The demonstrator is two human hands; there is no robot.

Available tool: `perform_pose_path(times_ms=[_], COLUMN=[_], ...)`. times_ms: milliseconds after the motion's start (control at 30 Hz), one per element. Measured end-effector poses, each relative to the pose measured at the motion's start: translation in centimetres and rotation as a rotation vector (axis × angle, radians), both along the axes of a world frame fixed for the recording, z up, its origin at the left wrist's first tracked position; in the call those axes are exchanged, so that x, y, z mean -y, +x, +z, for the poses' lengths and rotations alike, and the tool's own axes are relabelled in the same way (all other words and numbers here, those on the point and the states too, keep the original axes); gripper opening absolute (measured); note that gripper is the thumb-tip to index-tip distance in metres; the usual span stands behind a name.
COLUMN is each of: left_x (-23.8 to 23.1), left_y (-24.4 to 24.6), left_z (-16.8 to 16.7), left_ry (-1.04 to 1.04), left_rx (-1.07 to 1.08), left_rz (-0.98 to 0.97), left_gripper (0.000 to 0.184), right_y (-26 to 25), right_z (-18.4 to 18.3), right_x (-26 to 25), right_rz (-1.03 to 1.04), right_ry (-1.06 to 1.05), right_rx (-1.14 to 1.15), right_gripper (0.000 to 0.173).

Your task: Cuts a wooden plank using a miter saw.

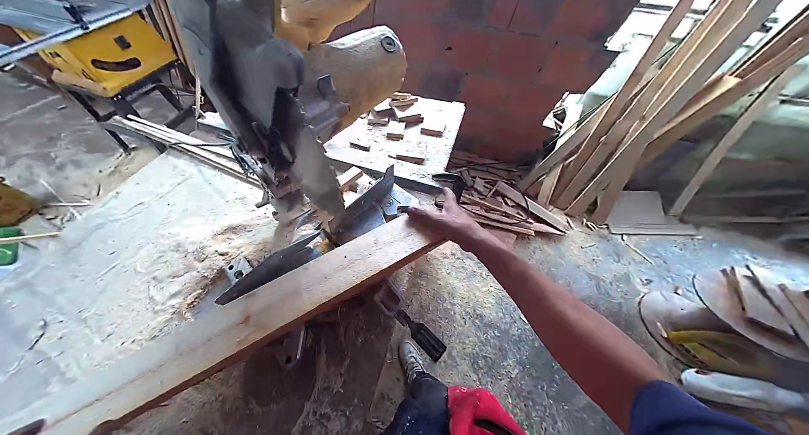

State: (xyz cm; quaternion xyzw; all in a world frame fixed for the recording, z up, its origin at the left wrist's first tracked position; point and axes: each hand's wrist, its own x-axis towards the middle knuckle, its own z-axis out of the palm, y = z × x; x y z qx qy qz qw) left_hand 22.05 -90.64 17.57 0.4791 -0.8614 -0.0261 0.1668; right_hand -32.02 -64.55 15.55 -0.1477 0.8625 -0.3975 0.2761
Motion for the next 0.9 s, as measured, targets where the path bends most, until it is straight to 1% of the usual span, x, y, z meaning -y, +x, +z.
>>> perform_pose_path(times_ms=[67, 100, 133, 167, 200, 233, 267, 333, 367, 433, 500, 567, 633, 700, 800, 900], left_x=[-2.4, -4.0, -5.4, -6.6, -7.3, -7.6, -7.7, -7.0, -6.9, -6.9, -7.1, -7.5, -7.9, -8.2, -7.9, -8.1], left_y=[-5.4, -8.2, -10.7, -12.9, -14.7, -16.0, -16.9, -17.3, -17.3, -17.1, -17.4, -17.6, -17.7, -17.6, -17.2, -17.0], left_z=[0.4, -0.1, -1.1, -2.7, -4.4, -5.8, -6.5, -7.0, -7.1, -7.2, -7.0, -6.5, -6.6, -6.8, -7.1, -7.1], left_ry=[-0.074, -0.065, -0.06, -0.073, -0.128, -0.197, -0.247, -0.286, -0.29, -0.296, -0.302, -0.288, -0.287, -0.296, -0.318, -0.304], left_rx=[-0.015, -0.011, 0.008, 0.024, 0.035, 0.038, 0.017, 0.013, 0.019, 0.034, 0.042, 0.052, 0.062, 0.068, 0.048, 0.043], left_rz=[-0.317, -0.418, -0.48, -0.511, -0.508, -0.473, -0.438, -0.411, -0.412, -0.416, -0.412, -0.407, -0.398, -0.384, -0.397, -0.396], left_gripper=[0.067, 0.072, 0.077, 0.084, 0.09, 0.091, 0.087, 0.084, 0.084, 0.083, 0.082, 0.081, 0.081, 0.08, 0.077, 0.076], right_y=[-1.4, -2.0, -2.8, -3.5, -4.4, -5.6, -6.9, -9.6, -10.7, -11.9, -11.6, -10.9, -10.4, -10.2, -10.1, -9.3], right_z=[0.8, 1.2, 1.5, 1.5, 1.3, 1.1, 1.0, 0.5, 0.1, -0.8, -1.7, -3.4, -3.9, -3.6, -3.2, -3.2], right_x=[0.7, 0.9, 1.2, 1.4, 1.6, 2.0, 2.7, 4.9, 6.4, 9.6, 12.2, 13.5, 13.0, 12.2, 9.5, 5.6], right_rz=[0.183, 0.279, 0.347, 0.378, 0.375, 0.353, 0.331, 0.338, 0.368, 0.481, 0.609, 0.638, 0.6, 0.568, 0.551, 0.517], right_ry=[0.147, 0.237, 0.32, 0.375, 0.395, 0.368, 0.294, 0.039, -0.12, -0.406, -0.554, -0.623, -0.691, -0.701, -0.691, -0.693], right_rx=[-0.067, -0.122, -0.196, -0.282, -0.366, -0.43, -0.467, -0.47, -0.444, -0.306, -0.157, -0.117, -0.064, -0.051, -0.061, -0.033], right_gripper=[0.125, 0.12, 0.116, 0.112, 0.108, 0.103, 0.099, 0.087, 0.08, 0.065, 0.052, 0.044, 0.047, 0.051, 0.054, 0.06])
